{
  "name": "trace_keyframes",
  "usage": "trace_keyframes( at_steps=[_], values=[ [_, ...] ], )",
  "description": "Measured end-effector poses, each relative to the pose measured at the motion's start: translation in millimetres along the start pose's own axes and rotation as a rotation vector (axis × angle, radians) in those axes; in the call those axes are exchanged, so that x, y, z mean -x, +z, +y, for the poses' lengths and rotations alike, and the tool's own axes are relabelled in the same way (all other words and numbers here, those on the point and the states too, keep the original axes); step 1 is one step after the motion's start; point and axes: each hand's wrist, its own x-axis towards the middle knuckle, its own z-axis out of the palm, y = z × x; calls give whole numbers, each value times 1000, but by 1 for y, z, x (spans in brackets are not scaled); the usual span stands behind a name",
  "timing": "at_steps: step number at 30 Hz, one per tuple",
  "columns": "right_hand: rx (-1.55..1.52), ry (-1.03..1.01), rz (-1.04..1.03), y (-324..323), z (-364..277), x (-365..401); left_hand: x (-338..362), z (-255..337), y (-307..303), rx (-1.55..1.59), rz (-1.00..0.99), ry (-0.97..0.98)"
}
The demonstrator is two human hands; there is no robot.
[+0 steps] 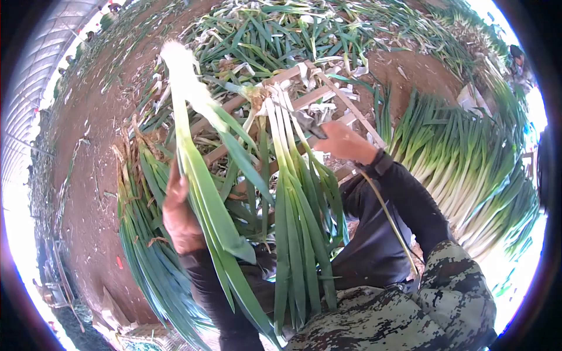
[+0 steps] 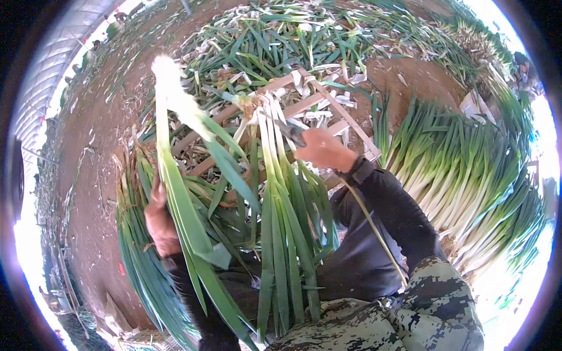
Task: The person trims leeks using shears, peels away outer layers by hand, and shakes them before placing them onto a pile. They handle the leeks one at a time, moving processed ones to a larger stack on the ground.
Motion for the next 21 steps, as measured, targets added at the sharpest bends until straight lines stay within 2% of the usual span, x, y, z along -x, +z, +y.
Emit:
trace_keyframes(
  at_steps=[3, 5, 7, 11, 12, 15, 17, 19, 20, 21],
  values=[
    [-29, -20, 149, -15, 14, 16, -30, 5, 33, -204, 4, 30],
    [-38, 41, 128, -17, 18, 20, -47, -1, 37, -326, 32, -22],
    [-41, 91, 84, -12, 28, 17, -64, -38, 31, -551, 97, -6],
    [205, -83, 184, 7, 42, 12, -67, -129, -28, -587, 60, -231],
    [187, -98, 206, 14, 50, 7, -60, -152, -40, -543, 62, -282],
    [237, 7, 87, 9, 42, 5, -36, -198, -52, -415, 28, -332],
    [274, -62, 130, 14, 53, 0, -20, -217, -52, -318, -1, -356],
    [235, -147, 123, 22, 59, -4, -13, -227, -52, -523, -12, -269],
    [177, -194, 104, 23, 58, -4, -7, -227, -54, -543, -4, -291],
    [219, -312, 139, 30, 67, -5, -4, -218, -59, -630, 4, -285]
  ],
)
